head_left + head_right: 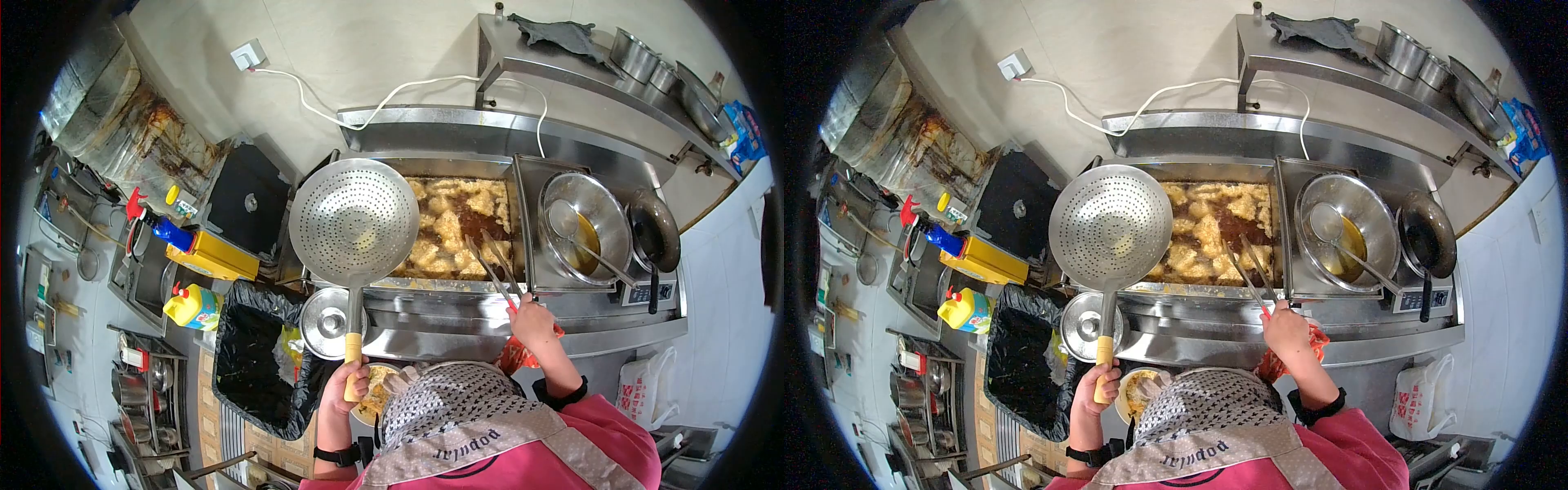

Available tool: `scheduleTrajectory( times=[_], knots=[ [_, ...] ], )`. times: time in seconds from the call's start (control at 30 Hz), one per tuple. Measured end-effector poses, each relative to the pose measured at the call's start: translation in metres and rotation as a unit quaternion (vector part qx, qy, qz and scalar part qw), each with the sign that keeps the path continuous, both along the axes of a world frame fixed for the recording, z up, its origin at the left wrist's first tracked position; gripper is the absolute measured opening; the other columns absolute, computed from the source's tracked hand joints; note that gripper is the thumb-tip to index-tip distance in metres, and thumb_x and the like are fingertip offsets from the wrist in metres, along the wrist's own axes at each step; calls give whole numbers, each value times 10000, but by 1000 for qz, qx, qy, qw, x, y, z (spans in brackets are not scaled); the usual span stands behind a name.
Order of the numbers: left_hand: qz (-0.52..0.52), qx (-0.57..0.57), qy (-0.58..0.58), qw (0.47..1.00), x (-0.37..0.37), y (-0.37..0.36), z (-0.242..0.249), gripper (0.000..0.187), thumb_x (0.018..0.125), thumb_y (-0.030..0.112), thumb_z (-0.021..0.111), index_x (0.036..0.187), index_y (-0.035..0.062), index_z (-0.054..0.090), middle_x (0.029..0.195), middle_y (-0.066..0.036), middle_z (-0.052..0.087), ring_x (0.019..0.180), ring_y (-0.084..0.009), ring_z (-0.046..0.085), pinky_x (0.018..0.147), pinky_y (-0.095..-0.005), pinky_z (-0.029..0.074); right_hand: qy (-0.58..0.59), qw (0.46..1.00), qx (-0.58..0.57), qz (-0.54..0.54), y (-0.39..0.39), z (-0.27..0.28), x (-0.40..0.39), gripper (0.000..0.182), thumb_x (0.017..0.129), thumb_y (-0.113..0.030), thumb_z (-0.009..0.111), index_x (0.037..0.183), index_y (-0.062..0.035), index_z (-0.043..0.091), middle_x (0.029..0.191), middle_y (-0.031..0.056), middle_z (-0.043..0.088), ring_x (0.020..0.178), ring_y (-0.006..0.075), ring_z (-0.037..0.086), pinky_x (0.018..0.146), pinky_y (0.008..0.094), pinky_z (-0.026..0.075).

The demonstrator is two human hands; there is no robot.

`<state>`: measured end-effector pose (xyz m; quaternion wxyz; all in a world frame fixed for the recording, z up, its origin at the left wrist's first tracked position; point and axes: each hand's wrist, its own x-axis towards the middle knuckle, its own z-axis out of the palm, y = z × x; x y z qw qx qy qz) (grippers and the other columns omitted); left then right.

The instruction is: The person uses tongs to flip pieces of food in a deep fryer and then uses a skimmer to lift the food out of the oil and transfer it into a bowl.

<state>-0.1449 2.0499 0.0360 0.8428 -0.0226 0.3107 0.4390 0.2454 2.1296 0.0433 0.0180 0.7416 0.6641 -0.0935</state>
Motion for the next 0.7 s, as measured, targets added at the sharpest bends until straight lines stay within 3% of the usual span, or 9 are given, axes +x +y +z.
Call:
scheduleTrajectory(
  times=[0.7],
  knots=[
    [1,0,-8,1000,-1,-1,-4,232,852,148,532,1046,33,479,662,6,413,472,-75,371,409,-193,323,14,1000,-15,-14,0,8,-3,418,830,-345,553,927,51,460,723,203,624,678,351,634,612,403,512]
  ],
)
